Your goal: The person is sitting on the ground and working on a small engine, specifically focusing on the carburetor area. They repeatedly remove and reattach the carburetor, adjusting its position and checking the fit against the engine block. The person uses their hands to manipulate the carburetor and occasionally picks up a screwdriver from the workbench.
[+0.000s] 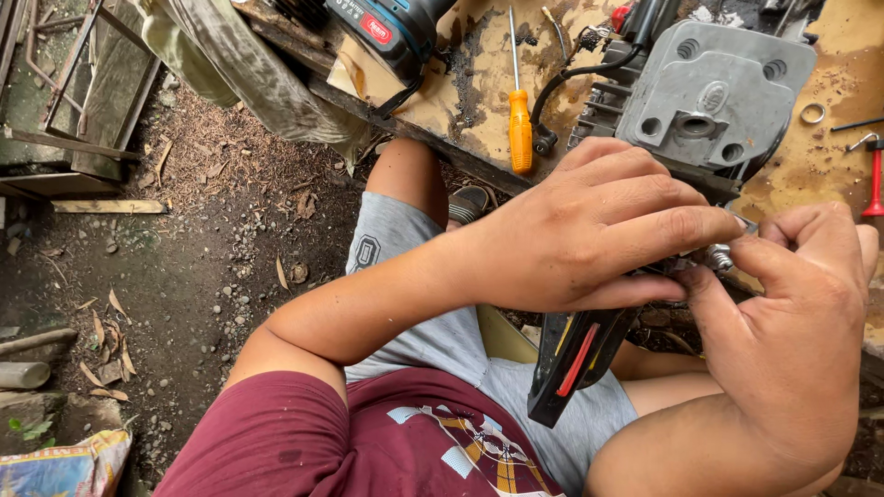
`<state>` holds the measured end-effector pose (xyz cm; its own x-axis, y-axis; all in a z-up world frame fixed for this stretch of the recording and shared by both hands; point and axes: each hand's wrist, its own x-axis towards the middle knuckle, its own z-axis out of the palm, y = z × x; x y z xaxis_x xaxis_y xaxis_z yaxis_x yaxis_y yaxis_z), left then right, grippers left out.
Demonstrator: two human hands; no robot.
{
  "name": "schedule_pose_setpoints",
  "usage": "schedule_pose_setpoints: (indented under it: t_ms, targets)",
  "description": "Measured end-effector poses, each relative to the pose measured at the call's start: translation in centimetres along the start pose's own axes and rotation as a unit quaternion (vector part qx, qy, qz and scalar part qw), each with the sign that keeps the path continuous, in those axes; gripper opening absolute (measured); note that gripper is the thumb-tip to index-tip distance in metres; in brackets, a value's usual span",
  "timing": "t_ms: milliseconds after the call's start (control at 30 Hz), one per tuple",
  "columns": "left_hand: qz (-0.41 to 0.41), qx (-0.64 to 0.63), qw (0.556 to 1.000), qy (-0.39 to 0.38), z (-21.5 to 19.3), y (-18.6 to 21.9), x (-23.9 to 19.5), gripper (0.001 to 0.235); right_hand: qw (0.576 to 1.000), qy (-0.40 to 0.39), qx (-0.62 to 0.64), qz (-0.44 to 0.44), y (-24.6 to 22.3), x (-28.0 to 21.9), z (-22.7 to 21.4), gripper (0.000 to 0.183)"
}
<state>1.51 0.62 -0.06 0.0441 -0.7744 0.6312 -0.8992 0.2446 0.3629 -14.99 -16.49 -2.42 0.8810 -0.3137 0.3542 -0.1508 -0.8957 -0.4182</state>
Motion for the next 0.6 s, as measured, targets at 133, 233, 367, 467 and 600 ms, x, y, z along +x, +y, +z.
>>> schedule_pose_setpoints:
  t_ms: [133,233,367,467,600]
  targets:
    - [-0.029,-0.009,0.999,-0.031,-0.7,-0.6,-0.8,0.059,0.999,-0.001,0.031,0.016,0.2,0.1,0.0,0.023]
    - [-0.023,0.001,1.000,0.002,-0.1,-0.9,-1.3,0.053,0.999,-0.008,0.032,0.016,0.3,0.1,0.0,0.025]
    - [-0.014,0.000,1.000,0.026,0.7,-1.1,-1.2,0.053,0.998,-0.020,0.051,0.008,1.0,-0.4,-0.1,0.027]
    - [-0.004,-0.009,1.000,0.028,1.1,-1.0,-0.7,0.051,0.997,-0.024,0.074,0.006,1.6,-0.7,0.1,0.030]
    - [0.003,0.001,1.000,0.019,2.1,-1.0,0.6,0.048,0.990,-0.005,0.139,0.032,2.8,-2.0,0.3,0.039]
